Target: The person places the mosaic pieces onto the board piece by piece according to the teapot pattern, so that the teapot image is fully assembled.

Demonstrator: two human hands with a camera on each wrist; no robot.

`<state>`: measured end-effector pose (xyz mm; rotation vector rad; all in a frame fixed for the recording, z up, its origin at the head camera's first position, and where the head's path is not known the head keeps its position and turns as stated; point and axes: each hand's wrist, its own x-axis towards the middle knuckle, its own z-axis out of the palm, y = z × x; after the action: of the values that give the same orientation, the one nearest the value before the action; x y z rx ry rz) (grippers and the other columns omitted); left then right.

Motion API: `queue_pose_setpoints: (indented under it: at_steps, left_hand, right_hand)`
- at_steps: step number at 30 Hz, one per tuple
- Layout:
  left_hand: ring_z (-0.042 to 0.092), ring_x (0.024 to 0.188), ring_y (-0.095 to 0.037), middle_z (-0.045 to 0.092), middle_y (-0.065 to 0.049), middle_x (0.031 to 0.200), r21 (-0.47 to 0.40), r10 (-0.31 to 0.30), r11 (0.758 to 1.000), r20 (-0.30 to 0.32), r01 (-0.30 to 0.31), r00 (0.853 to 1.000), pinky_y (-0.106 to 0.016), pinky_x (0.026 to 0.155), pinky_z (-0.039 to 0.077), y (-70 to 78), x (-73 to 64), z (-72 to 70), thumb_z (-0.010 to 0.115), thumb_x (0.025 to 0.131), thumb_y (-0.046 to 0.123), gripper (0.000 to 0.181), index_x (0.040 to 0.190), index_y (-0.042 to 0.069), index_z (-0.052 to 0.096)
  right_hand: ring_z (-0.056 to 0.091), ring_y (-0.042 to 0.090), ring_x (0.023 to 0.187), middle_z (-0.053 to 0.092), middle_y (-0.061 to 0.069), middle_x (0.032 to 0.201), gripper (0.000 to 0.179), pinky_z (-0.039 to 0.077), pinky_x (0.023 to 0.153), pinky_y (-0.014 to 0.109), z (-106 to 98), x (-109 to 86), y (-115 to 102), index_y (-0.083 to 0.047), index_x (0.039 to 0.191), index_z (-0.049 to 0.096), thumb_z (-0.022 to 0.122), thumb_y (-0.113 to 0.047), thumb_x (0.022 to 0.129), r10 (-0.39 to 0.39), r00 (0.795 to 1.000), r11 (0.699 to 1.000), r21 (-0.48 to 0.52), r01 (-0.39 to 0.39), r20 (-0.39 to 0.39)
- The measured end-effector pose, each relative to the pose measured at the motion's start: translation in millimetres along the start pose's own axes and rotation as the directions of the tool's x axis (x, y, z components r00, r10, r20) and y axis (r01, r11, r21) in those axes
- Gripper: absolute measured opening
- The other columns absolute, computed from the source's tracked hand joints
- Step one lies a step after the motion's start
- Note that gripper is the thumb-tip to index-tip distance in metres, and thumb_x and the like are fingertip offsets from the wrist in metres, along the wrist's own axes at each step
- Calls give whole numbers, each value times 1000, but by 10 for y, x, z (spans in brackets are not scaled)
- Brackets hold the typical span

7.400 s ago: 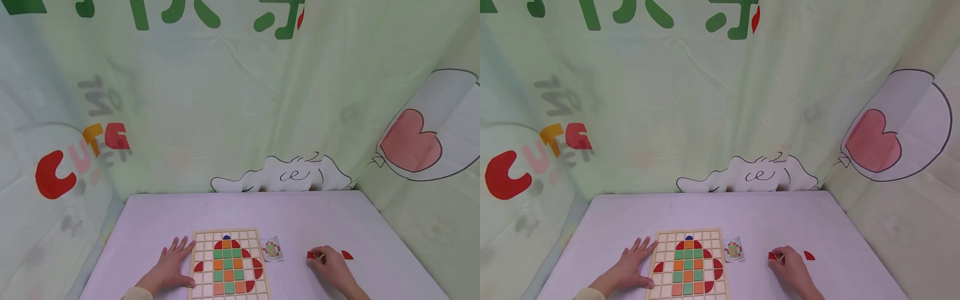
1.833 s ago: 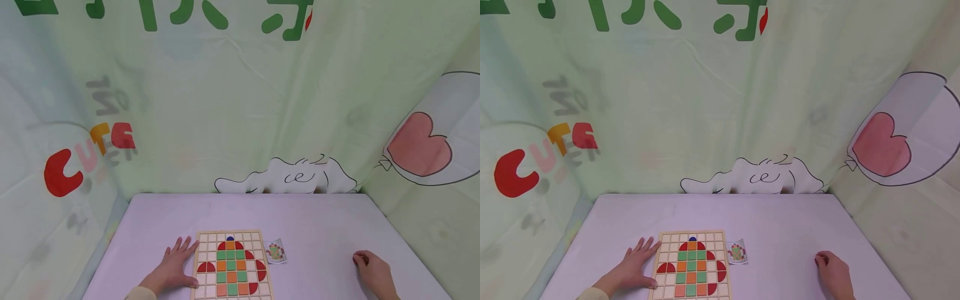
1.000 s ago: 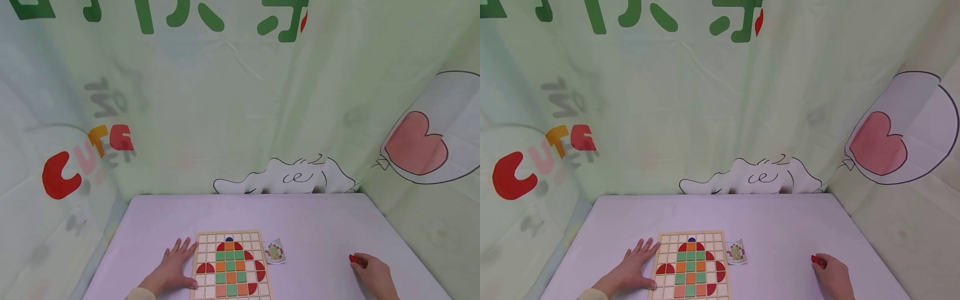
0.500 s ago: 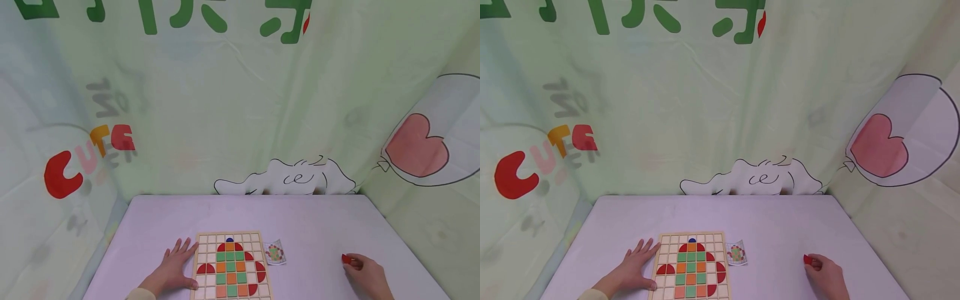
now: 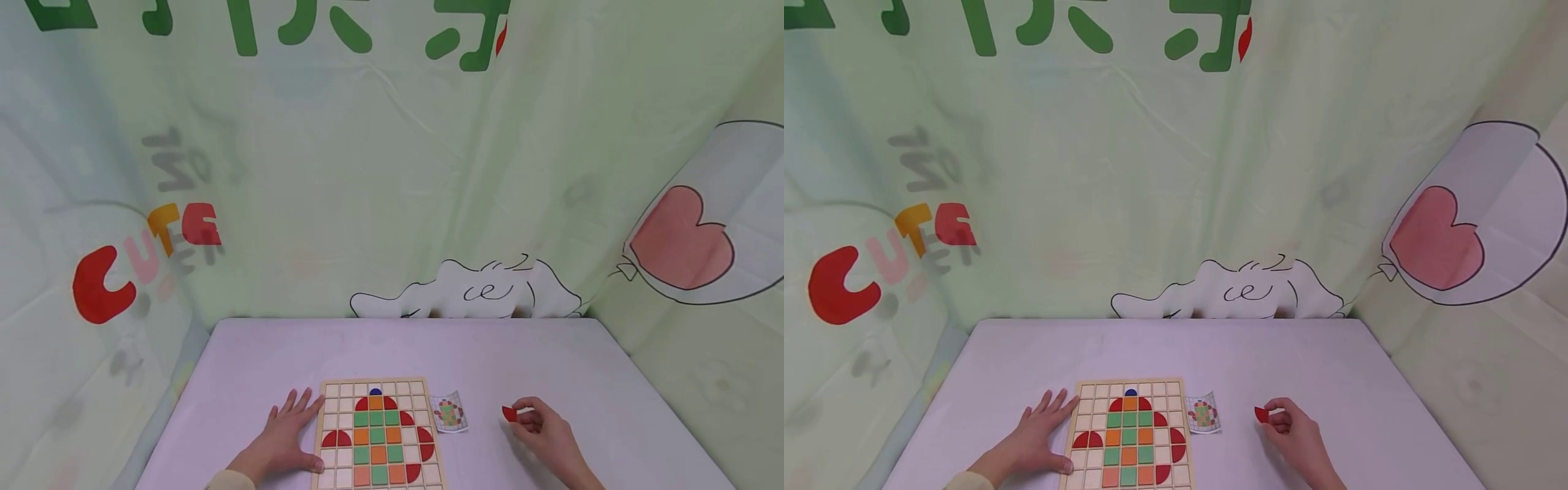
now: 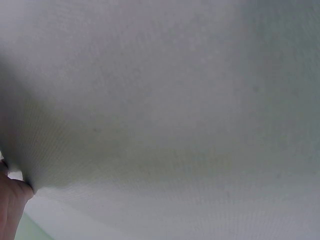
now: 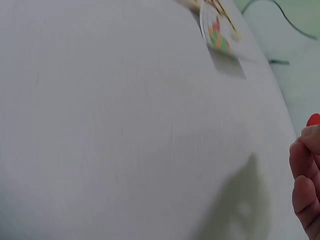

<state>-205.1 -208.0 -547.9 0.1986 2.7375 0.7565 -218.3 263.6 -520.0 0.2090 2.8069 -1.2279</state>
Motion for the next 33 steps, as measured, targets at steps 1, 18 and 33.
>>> queue_pose_setpoints:
  at_steps: [1, 18, 33]
  left_hand:
    - [14, 155, -51, 30, -21, 166, 0, 1, 1000, 0, -1, 1000, -76, 118, 12, -3, 2, 2, 97, 57, 49, 119, 157, 13, 41]
    - [13, 156, -50, 30, -21, 167, -10, 4, 1000, 16, -4, 1000, -76, 119, 12, -10, 4, -3, 95, 58, 52, 120, 157, 14, 41]
    - [13, 156, -50, 30, -20, 167, -20, 5, 1000, 5, -4, 1000, -76, 119, 12, -12, -3, -11, 96, 58, 50, 120, 157, 14, 40]
  right_hand:
    - [66, 14, 76, 73, 7, 90, 33, 56, 64, 20, 40, -15, -53, 1, 116, 61, 75, 1, 86, -10, 1000, 1000, 12, 10, 3]
    - [63, 15, 80, 70, 6, 93, 37, 57, 69, 19, 670, -151, -779, 8, 121, 65, 78, -5, 88, -193, 959, 962, 234, 143, 209]
    - [61, 10, 80, 72, 4, 96, 24, 52, 69, 16, 1120, -174, -1219, 0, 113, 73, 76, -12, 92, -375, 793, 921, 291, 259, 480]
